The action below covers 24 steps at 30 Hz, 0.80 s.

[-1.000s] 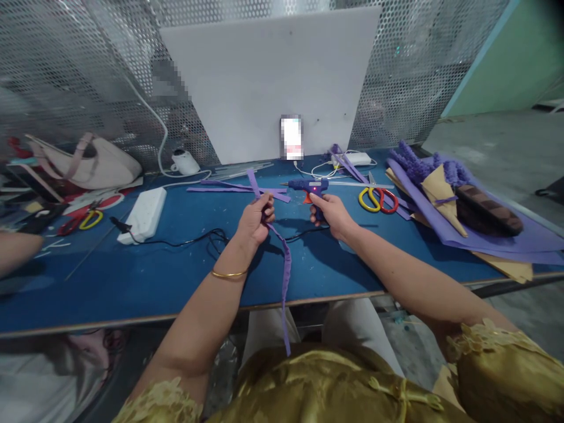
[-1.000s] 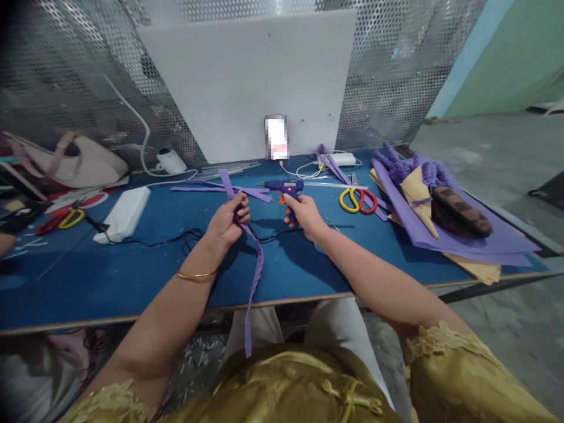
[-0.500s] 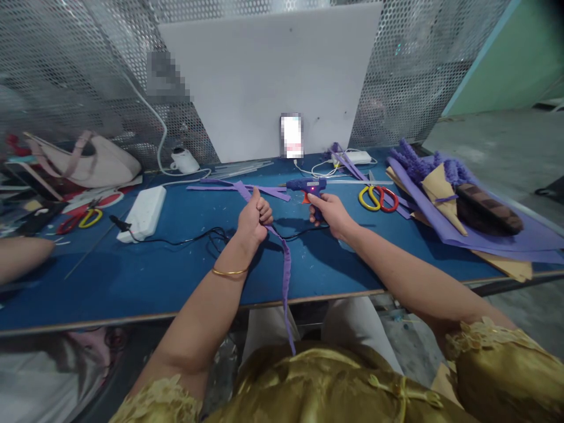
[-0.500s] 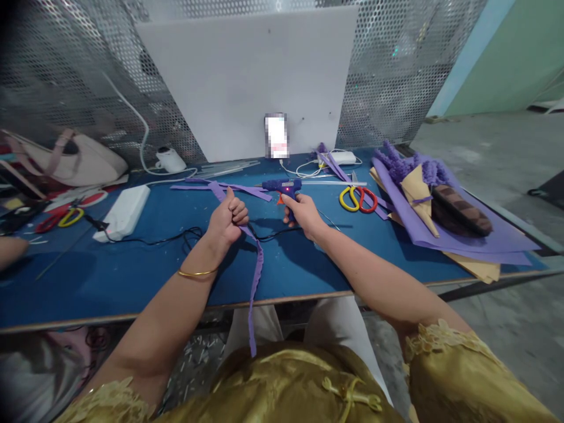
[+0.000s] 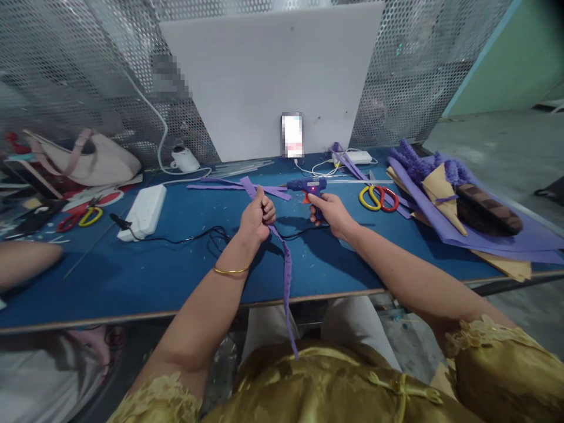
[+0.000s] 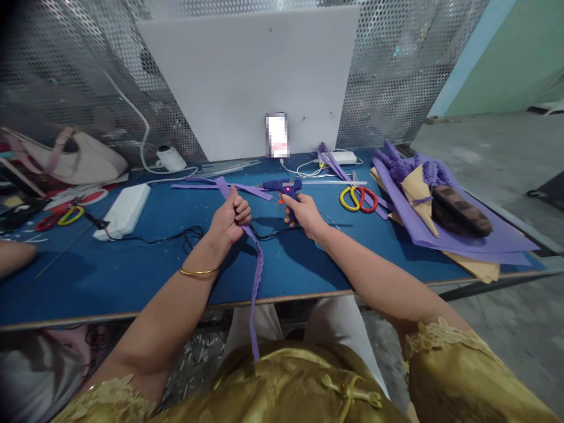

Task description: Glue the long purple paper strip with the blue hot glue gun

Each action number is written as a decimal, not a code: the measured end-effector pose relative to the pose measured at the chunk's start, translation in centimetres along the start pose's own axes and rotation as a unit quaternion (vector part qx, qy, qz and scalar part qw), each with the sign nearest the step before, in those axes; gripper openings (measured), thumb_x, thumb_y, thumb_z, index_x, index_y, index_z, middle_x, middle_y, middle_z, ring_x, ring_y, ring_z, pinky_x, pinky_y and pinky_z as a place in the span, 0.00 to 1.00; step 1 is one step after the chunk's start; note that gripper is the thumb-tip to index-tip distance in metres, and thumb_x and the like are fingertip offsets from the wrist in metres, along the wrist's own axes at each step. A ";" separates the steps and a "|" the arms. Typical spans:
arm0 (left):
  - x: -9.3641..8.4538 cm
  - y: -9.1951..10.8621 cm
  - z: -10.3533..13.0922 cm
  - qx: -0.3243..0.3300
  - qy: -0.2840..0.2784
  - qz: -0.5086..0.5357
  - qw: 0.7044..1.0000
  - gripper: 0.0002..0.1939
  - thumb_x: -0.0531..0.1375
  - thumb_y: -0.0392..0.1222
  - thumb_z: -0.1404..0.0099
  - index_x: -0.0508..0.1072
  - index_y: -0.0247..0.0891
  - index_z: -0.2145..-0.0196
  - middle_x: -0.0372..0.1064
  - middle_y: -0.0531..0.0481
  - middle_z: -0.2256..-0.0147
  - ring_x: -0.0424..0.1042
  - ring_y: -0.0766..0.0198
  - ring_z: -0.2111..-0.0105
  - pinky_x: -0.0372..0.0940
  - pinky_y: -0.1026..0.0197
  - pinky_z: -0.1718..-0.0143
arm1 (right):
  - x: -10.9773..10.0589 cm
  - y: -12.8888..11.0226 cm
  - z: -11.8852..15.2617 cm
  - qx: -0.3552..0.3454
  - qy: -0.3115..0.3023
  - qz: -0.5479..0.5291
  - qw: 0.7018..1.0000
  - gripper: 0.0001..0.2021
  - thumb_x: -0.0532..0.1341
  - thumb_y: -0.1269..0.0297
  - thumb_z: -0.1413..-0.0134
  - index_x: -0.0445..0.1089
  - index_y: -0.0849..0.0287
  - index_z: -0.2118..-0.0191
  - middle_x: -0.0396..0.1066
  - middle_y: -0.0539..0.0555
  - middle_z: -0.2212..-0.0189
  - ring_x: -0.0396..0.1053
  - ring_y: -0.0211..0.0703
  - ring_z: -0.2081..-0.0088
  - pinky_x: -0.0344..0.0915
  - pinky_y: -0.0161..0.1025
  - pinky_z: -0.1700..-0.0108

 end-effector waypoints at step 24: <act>-1.9 1.0 -0.5 0.077 0.101 -0.068 0.990 0.26 0.64 0.49 0.39 0.56 0.38 0.86 0.50 0.60 0.89 0.46 0.77 0.91 0.39 0.69 0.89 | 0.0 -0.3 0.1 -0.008 -0.001 0.011 1.000 0.12 0.63 0.57 0.44 0.63 0.58 0.70 0.63 0.44 0.80 0.65 0.32 0.82 0.59 0.29 0.85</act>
Point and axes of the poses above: each hand's wrist, its own z-axis away from the middle knuckle, its own x-axis out of the palm, y = z × x, the point moved 7 cm from there along -z, towards the middle knuckle
